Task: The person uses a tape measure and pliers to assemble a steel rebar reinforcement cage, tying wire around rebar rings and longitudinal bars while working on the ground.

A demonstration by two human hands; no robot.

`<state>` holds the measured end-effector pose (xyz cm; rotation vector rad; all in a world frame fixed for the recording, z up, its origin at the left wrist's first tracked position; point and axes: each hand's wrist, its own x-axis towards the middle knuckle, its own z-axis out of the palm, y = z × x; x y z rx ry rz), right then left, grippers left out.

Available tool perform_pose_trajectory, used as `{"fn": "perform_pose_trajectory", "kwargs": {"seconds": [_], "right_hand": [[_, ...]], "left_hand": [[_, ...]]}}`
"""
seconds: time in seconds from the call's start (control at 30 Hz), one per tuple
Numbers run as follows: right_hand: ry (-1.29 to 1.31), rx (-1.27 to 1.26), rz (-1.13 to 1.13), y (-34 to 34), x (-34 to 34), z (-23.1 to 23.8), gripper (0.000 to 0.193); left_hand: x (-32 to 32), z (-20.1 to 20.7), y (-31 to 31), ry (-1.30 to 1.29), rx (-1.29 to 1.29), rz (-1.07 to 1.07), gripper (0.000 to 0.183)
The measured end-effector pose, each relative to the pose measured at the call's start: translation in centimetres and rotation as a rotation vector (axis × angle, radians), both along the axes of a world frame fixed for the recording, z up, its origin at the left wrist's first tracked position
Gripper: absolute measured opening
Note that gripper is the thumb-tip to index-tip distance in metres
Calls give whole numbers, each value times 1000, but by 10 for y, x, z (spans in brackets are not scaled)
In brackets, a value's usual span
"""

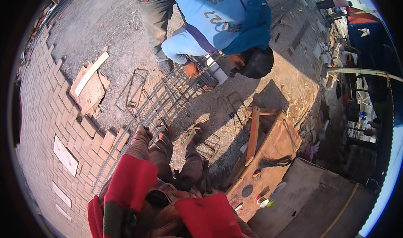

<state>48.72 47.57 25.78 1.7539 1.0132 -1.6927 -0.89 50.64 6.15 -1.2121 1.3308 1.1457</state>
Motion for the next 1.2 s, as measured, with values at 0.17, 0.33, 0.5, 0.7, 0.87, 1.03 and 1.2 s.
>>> {"fn": "perform_pose_trajectory", "kwargs": {"seconds": [0.17,0.33,0.5,0.7,0.87,1.03,1.2], "right_hand": [[-208,132,74,39,-80,75,28],[-200,158,83,34,-78,71,35],[-102,145,62,37,-66,56,33],[-121,94,-98,64,-92,78,30],[-39,93,75,98,-133,109,22],[25,144,72,69,-99,93,17],[-11,69,97,80,-119,100,15]], "left_hand": [[-6,-2,-2,-18,-57,-8,49],[-6,-12,-22,13,17,-51,35],[-11,0,-17,-42,33,-120,44],[-9,9,-3,3,42,-175,32],[-13,-87,-57,-24,55,-4,32],[-6,-62,-19,182,-54,-465,25],[-15,-97,-21,273,-162,-435,20]]}}
